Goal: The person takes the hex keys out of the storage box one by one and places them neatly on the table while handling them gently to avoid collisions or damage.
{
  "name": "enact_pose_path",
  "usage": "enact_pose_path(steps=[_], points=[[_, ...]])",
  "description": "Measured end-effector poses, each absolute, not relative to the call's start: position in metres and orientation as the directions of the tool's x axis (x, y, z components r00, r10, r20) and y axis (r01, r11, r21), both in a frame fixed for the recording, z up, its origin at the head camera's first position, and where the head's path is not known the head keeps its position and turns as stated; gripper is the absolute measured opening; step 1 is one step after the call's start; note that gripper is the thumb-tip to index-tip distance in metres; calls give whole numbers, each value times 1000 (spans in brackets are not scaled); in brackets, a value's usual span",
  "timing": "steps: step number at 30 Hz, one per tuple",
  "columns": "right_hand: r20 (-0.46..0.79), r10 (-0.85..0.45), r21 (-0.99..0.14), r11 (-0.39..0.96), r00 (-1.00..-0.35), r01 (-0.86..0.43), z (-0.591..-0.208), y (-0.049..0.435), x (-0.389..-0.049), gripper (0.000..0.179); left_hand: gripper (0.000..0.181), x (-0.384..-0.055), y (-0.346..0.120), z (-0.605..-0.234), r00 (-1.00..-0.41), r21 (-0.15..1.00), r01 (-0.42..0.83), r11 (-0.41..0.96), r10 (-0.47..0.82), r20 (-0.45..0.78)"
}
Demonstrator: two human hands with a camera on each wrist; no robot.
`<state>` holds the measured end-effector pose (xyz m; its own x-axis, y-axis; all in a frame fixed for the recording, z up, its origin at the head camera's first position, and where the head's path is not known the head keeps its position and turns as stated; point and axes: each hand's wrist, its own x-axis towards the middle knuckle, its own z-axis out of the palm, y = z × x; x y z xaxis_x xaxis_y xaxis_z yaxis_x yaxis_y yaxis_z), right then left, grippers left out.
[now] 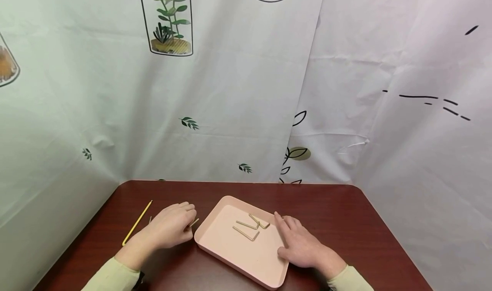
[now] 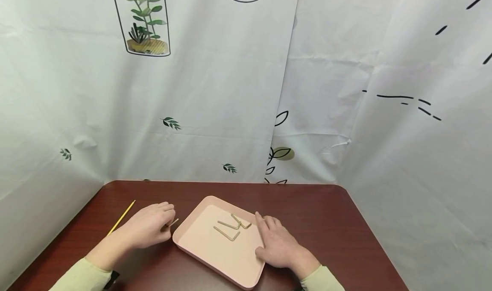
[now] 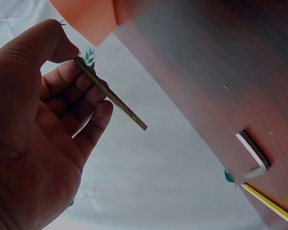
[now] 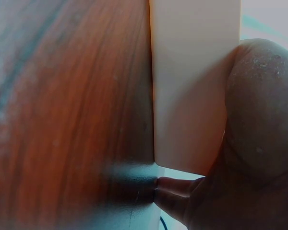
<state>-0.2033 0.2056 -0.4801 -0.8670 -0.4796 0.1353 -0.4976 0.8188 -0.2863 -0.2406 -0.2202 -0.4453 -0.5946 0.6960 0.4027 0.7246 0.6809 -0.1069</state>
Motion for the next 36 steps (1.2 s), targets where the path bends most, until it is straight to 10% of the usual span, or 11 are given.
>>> enact_pose_path(steps=[36], points=[[132, -486, -275, 819, -864, -503, -479, 206, -203, 98, 38, -247, -254, -463, -694, -67, 677, 733, 665, 276]])
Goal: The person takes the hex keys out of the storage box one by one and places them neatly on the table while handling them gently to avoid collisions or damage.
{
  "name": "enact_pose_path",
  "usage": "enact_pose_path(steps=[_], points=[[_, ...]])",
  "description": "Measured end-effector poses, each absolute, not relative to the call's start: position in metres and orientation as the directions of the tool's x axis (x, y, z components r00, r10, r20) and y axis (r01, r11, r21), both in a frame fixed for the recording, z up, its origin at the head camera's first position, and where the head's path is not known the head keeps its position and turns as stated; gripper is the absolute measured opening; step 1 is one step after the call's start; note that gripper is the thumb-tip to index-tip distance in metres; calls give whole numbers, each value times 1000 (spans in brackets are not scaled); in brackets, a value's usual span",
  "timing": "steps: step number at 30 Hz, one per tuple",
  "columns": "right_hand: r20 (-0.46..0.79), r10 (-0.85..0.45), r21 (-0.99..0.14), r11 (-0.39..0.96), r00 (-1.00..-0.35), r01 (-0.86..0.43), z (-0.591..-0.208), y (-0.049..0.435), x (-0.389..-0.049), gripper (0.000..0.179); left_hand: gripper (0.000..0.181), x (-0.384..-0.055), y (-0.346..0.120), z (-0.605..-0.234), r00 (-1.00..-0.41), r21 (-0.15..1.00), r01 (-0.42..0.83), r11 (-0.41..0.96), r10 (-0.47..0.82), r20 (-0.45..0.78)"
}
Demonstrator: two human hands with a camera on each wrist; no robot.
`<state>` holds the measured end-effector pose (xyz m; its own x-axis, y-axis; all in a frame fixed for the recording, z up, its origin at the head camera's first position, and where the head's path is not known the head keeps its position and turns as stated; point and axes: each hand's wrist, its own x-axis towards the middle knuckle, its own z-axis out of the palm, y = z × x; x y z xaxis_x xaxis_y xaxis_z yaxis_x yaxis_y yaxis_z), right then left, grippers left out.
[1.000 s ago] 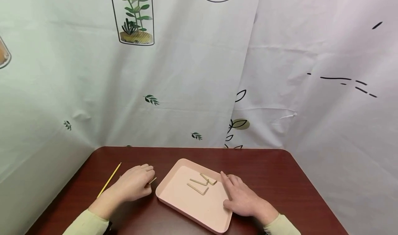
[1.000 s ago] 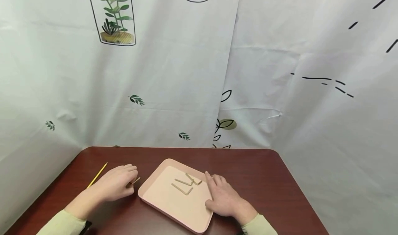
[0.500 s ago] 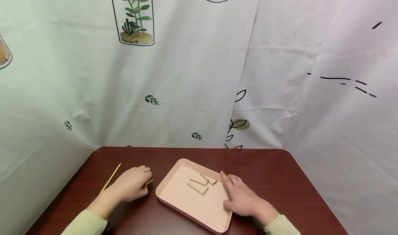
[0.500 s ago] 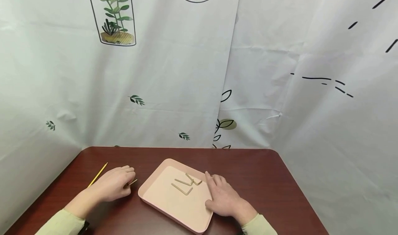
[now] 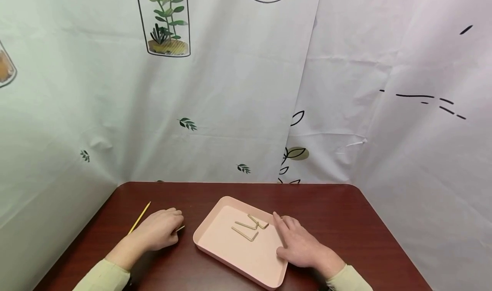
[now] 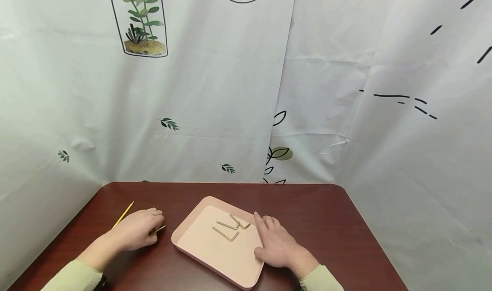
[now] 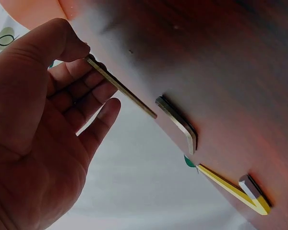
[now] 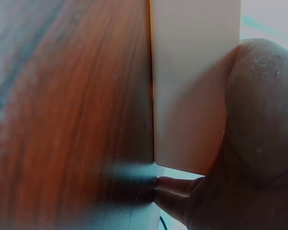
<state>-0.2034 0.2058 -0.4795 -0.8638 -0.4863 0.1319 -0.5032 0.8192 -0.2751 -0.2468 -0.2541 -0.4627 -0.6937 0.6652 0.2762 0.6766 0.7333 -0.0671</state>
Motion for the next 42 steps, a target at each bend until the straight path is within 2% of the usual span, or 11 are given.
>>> enact_pose_path(steps=[16, 26, 42], points=[[127, -478, -287, 821, -869, -494, -479, 206, -205, 99, 44, -249, -261, -471, -699, -55, 675, 735, 662, 271], [131, -480, -287, 819, -867, -497, -480, 206, -205, 99, 46, -250, -267, -472, -675, -69, 687, 723, 671, 307], [126, -479, -294, 818, -869, -494, -478, 206, -204, 99, 48, -246, -282, -468, -714, -9, 674, 739, 654, 251]])
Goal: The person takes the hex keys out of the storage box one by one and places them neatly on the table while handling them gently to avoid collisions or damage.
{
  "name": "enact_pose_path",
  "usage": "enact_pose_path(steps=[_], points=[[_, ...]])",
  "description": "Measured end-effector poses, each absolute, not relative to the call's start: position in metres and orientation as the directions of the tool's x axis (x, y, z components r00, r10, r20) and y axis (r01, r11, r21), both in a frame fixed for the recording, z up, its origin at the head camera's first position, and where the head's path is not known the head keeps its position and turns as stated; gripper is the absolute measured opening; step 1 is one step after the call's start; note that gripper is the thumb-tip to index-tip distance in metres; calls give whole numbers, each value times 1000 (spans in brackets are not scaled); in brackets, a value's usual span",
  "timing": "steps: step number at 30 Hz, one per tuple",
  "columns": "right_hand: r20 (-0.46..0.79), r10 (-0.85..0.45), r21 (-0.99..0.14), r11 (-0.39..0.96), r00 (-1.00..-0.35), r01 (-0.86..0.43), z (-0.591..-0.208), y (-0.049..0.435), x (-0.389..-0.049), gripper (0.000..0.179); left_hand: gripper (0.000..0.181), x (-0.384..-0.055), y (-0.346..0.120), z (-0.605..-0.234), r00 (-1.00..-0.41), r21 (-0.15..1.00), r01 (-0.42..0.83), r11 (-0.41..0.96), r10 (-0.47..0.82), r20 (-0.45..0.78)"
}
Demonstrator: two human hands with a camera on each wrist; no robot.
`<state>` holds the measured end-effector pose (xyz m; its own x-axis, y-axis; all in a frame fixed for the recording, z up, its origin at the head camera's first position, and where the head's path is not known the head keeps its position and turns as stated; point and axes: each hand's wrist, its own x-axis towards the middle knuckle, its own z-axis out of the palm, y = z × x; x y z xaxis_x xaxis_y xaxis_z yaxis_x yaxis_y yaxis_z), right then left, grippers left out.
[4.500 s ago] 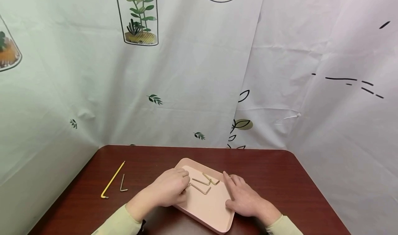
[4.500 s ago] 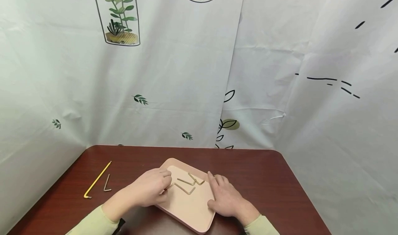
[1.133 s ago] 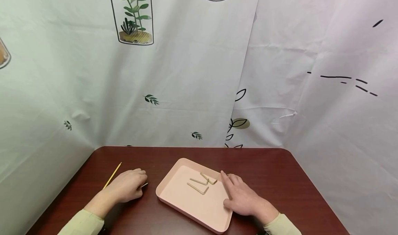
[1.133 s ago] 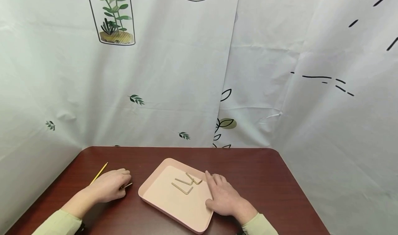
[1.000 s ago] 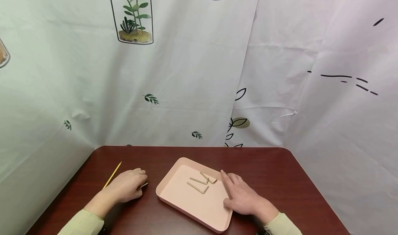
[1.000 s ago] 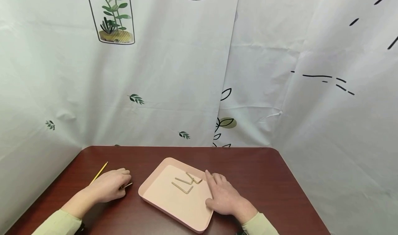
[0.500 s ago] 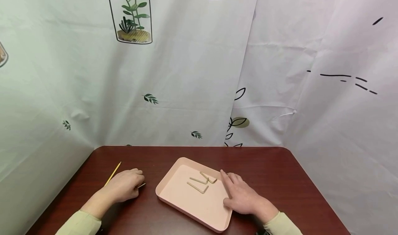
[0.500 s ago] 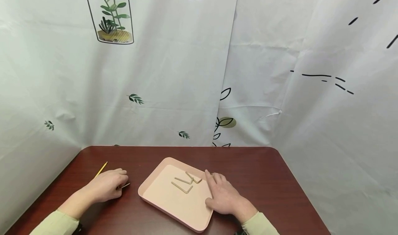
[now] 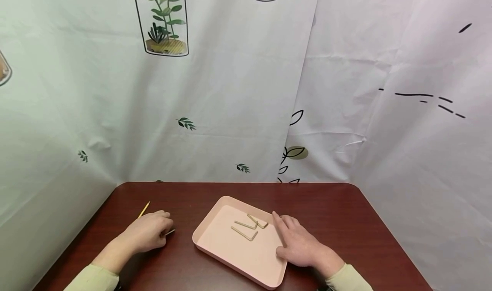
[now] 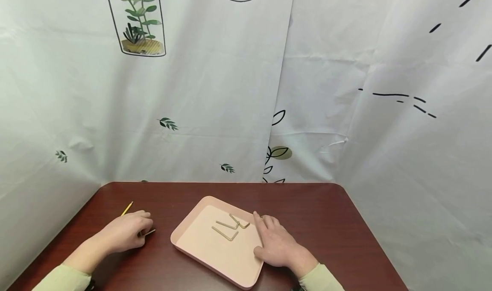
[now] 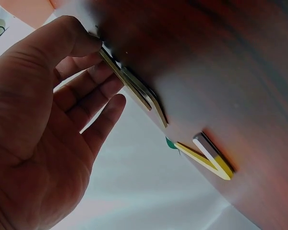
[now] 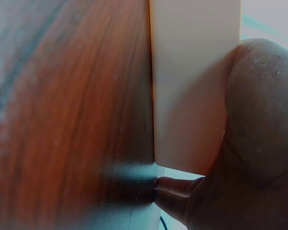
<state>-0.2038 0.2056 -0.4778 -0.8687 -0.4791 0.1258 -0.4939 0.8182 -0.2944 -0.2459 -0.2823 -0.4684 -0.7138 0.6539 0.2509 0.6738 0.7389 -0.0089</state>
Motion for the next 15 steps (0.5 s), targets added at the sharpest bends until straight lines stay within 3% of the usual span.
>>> enact_pose_path(steps=[8, 15], points=[[128, -477, -292, 819, -869, -493, -478, 206, -204, 99, 49, -244, -288, -471, -700, -15, 674, 739, 645, 306], [127, -480, -294, 818, -868, -495, -479, 206, -204, 99, 47, -241, -289, -470, -734, 8, 650, 760, 626, 264]])
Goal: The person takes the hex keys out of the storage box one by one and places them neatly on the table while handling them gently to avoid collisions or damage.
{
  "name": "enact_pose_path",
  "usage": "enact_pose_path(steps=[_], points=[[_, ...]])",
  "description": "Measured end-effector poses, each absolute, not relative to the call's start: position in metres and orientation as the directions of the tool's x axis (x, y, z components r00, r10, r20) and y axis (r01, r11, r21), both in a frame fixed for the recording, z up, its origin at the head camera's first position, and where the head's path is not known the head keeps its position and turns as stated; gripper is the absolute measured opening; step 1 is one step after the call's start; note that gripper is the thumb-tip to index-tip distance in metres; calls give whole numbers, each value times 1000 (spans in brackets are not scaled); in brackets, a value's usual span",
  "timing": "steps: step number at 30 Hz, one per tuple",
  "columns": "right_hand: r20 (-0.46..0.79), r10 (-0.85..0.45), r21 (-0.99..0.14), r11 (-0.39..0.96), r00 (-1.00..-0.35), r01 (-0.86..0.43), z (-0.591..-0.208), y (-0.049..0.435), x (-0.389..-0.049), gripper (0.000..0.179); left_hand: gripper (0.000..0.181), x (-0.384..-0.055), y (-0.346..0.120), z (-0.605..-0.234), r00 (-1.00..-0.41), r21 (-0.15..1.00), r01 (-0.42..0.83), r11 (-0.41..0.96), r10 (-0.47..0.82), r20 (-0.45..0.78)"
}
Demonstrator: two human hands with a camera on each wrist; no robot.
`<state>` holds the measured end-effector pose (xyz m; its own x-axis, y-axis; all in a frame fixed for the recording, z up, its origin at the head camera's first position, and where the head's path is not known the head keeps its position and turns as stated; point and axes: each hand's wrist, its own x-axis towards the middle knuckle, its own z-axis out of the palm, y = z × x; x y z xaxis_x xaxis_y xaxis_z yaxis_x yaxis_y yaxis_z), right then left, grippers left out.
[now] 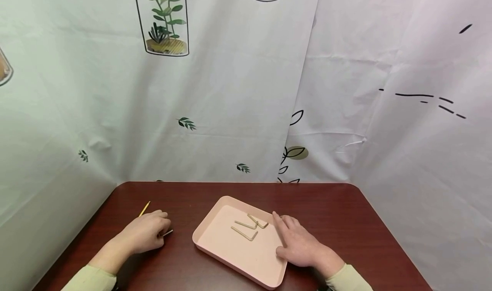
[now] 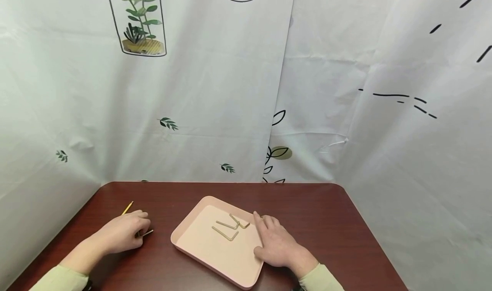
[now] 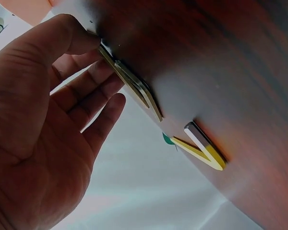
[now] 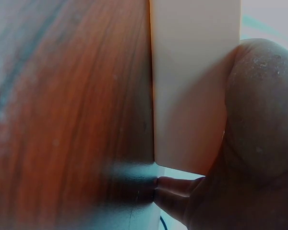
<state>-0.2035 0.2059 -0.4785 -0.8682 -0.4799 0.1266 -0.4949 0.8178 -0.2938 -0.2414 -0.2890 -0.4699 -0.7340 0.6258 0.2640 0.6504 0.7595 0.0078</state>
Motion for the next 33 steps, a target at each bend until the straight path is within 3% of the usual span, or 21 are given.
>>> enact_pose_path(steps=[14, 33], points=[[131, -478, -291, 819, -868, -495, -478, 205, -203, 99, 42, -238, -287, -467, -742, 25, 643, 766, 614, 268], [142, -482, -288, 816, -865, -501, -478, 206, -204, 98, 22, -240, -258, -450, -812, -3, 550, 835, 536, 231]])
